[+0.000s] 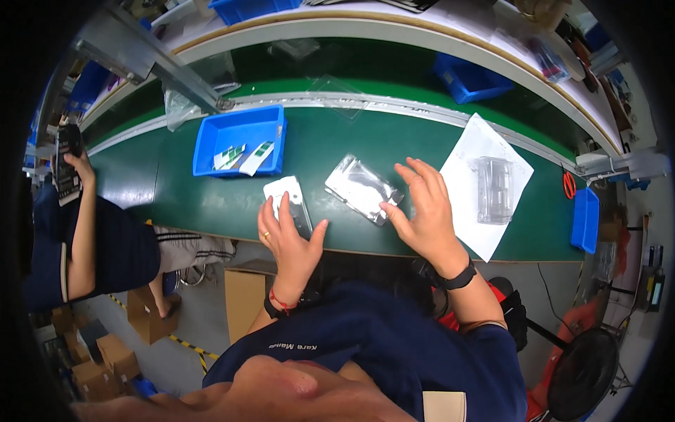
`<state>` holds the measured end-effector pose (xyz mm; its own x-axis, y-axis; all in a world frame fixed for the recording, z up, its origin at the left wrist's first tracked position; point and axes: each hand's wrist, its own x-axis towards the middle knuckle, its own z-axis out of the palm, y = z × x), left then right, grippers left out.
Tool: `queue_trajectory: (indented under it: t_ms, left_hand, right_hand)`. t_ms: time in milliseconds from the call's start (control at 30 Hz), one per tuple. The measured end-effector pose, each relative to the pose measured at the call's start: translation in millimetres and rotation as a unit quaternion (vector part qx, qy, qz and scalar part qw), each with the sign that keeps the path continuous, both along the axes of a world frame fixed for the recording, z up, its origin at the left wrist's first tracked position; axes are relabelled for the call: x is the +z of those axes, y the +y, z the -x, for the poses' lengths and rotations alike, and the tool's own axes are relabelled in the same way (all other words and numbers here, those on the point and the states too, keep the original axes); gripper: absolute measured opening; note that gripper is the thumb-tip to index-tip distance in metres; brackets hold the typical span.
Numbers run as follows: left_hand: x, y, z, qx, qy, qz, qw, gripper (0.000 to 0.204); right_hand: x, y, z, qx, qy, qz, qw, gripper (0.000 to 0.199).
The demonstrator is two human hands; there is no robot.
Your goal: Checking paperwork and organizing/sorting plastic electronic housing shells on an assembly line workstation.
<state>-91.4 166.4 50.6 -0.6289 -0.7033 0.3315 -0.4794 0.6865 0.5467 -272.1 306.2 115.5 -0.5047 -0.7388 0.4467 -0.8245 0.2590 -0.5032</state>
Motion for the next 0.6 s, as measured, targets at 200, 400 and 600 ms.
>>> queue_trajectory:
  t_ms: [200, 400, 600]
  left_hand:
    - [-18.8, -10.4, -20.8, 0.061, -0.011, -0.045, 0.997, 0.070]
    - [-7.7, -14.6, -35.5, -0.007, 0.291, -0.366, 0.884, 0.066]
    - [-16.0, -21.2, -43.2, -0.154, 0.462, -0.682, 0.546, 0.063]
  right_hand:
    - [4.4, -18.6, -37.2, 0.123, -0.057, 0.012, 0.991, 0.036]
    - [-16.6, -37.1, -57.8, 0.182, -0.260, -0.051, 0.947, 0.035]
    - [-28.2, -53.9, -74.9, 0.198, -0.467, -0.040, 0.861, 0.043]
